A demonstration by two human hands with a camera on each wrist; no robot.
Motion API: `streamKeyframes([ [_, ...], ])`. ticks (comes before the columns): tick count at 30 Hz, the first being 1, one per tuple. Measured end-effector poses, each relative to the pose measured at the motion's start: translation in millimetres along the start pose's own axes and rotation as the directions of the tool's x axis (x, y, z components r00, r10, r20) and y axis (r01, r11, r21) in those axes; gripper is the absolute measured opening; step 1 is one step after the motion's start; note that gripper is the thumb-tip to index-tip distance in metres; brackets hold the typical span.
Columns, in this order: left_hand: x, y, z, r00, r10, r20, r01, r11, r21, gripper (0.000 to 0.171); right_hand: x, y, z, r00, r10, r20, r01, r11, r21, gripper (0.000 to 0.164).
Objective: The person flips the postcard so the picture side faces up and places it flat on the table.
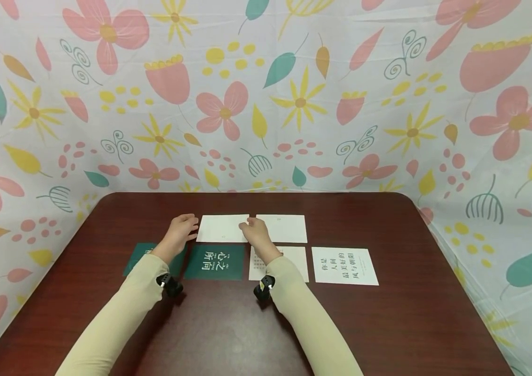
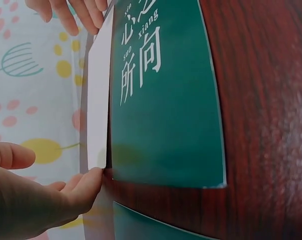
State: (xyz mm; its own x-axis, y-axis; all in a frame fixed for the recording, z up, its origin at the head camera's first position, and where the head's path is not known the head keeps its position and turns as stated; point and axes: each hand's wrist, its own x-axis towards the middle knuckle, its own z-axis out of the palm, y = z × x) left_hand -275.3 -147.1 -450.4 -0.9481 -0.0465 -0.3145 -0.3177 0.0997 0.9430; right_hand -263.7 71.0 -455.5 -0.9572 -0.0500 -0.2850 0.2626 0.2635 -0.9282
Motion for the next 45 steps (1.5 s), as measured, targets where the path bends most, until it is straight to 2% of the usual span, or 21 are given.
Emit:
streamKeyframes([
  [10, 0.5, 1.3, 1.4, 1.000, -0.002, -0.013, 0.003, 0.999, 0.035, 0.050, 2, -2, 0, 1.000, 0.010, 0.013, -0.011, 0.999, 0.031, 0.059],
  [13, 7.2, -3.4, 0.6, 1.000, 0.000, -0.026, 0.001, 0.998, 0.064, 0.050, 4, -2, 1, 1.000, -0.007, -0.008, 0.007, 0.999, 0.034, 0.058],
  [14, 17.0, -12.0, -2.9, 0.999, 0.026, -0.022, -0.024, 0.998, 0.063, 0.050, 5, -2, 1, 1.000, -0.013, -0.017, 0.014, 0.999, 0.034, 0.058],
  [17, 22.8, -15.7, -5.3, 0.999, 0.033, -0.034, -0.030, 0.996, 0.087, 0.049, 6, -2, 2, 0.999, -0.023, -0.037, 0.024, 0.999, 0.042, 0.056],
  [20, 20.4, -13.4, -6.9, 0.998, 0.032, -0.046, -0.028, 0.996, 0.082, 0.045, 6, -2, 2, 0.998, -0.019, -0.054, 0.023, 0.997, 0.077, 0.052],
  [21, 11.3, -5.2, -4.3, 0.998, 0.007, -0.059, -0.002, 0.996, 0.090, 0.044, 6, -2, 2, 0.998, -0.017, -0.058, 0.023, 0.996, 0.091, 0.050],
  [32, 6.3, 2.0, -8.7, 0.993, 0.005, -0.120, -0.001, 0.999, 0.036, 0.034, 7, -4, 1, 0.989, -0.035, -0.141, 0.061, 0.981, 0.184, 0.031],
  [37, 6.3, 0.7, -9.1, 0.990, 0.023, -0.139, -0.019, 0.999, 0.033, 0.033, 6, -6, 1, 0.986, -0.038, -0.163, 0.074, 0.973, 0.220, 0.029],
  [45, 5.7, 1.5, -10.0, 0.985, 0.075, -0.155, -0.068, 0.996, 0.052, 0.027, 6, -8, -1, 0.983, -0.024, -0.184, 0.066, 0.972, 0.224, 0.027],
])
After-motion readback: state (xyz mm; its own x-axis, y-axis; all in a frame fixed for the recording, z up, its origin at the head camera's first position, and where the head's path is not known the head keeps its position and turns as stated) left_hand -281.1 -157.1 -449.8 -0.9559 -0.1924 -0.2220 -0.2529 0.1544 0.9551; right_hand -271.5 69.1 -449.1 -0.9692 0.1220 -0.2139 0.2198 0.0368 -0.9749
